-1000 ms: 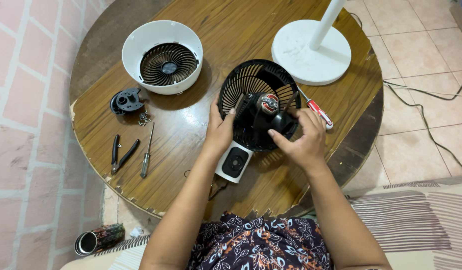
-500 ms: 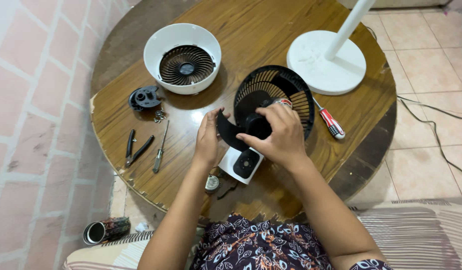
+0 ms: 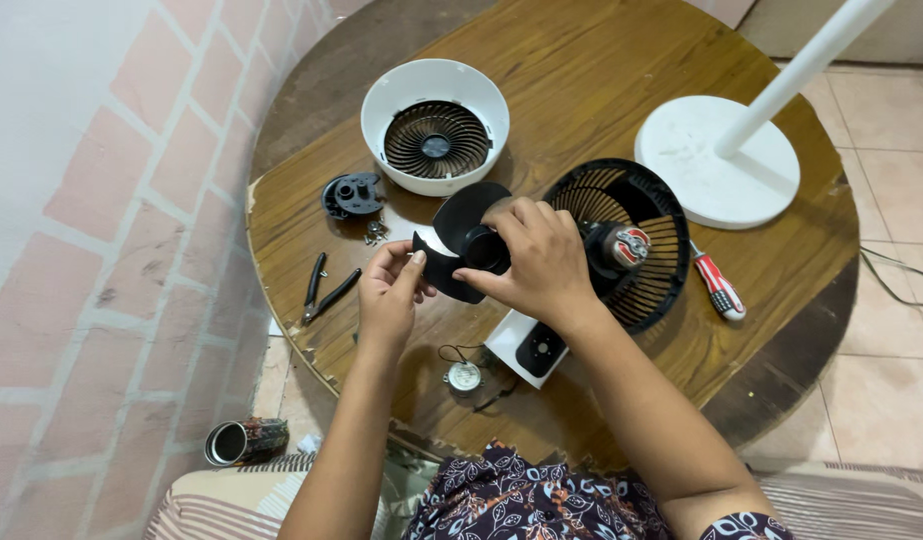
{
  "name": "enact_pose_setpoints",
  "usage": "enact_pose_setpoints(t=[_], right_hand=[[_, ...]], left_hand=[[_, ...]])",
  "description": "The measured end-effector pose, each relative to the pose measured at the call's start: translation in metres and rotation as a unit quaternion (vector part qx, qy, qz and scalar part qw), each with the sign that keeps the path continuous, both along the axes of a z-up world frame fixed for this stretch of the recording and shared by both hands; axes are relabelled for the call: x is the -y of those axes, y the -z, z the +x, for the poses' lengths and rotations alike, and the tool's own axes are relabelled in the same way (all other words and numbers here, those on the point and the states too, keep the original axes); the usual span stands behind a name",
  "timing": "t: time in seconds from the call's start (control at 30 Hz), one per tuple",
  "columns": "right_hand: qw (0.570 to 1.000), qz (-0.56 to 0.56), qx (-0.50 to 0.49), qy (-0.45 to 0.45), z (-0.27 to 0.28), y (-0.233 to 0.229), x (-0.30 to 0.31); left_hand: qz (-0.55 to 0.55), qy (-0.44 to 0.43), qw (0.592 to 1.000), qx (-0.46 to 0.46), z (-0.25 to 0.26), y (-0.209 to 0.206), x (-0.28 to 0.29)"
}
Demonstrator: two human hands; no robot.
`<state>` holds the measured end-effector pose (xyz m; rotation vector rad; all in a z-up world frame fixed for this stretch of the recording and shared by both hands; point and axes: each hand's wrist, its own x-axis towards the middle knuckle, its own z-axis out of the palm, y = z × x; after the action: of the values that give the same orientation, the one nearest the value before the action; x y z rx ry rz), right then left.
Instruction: The person assembles a standing fan by attaching the front grille to the motor housing and securing it with a screw. They then place the fan blade into the housing and attach the rear grille, tightening the central nut to complete the assembly.
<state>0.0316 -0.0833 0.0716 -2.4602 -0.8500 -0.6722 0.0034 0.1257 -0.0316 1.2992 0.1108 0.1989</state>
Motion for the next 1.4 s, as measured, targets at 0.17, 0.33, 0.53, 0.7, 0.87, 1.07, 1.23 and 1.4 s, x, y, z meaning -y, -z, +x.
enact_pose_setpoints(t=[0.17,0.33,0.53,0.7,0.87,1.07,1.23,1.4], right_hand=[[1.0,0.013,-0.006,-0.018,0.014,0.007,-0.014],[0.998,-0.053,0.0,0.028,0.029,0.018,-0.013],[0.985,-0.152,-0.047,0.064,0.037,0.032,-0.015],[0.968,-0.211,-0.087,0.099,0.045,0.034,-0.023],[0.966,-0.205,-0.09,0.129,0.048,0.033,-0.027],[0.969,-0.195,-0.092,0.123,0.051,0.035,-0.029],[0.971,-0.185,-0.102,0.115,0.052,0.037,-0.028],[0.973,-0.174,-0.101,0.112,0.051,0.037,-0.026]], left_hand=[[-0.023,-0.042,0.999,-0.006,0.006,0.012,-0.019],[-0.073,-0.096,0.992,-0.028,0.02,0.018,-0.039],[-0.103,-0.123,0.986,-0.035,0.048,0.015,-0.043],[-0.106,-0.119,0.986,-0.053,0.092,0.009,-0.033],[-0.03,-0.112,0.992,-0.054,0.134,0.013,-0.016],[0.015,-0.087,0.992,-0.087,0.174,0.023,0.0],[0.018,-0.055,0.99,-0.127,0.18,0.018,0.008],[0.049,-0.046,0.989,-0.134,0.164,0.008,0.014]])
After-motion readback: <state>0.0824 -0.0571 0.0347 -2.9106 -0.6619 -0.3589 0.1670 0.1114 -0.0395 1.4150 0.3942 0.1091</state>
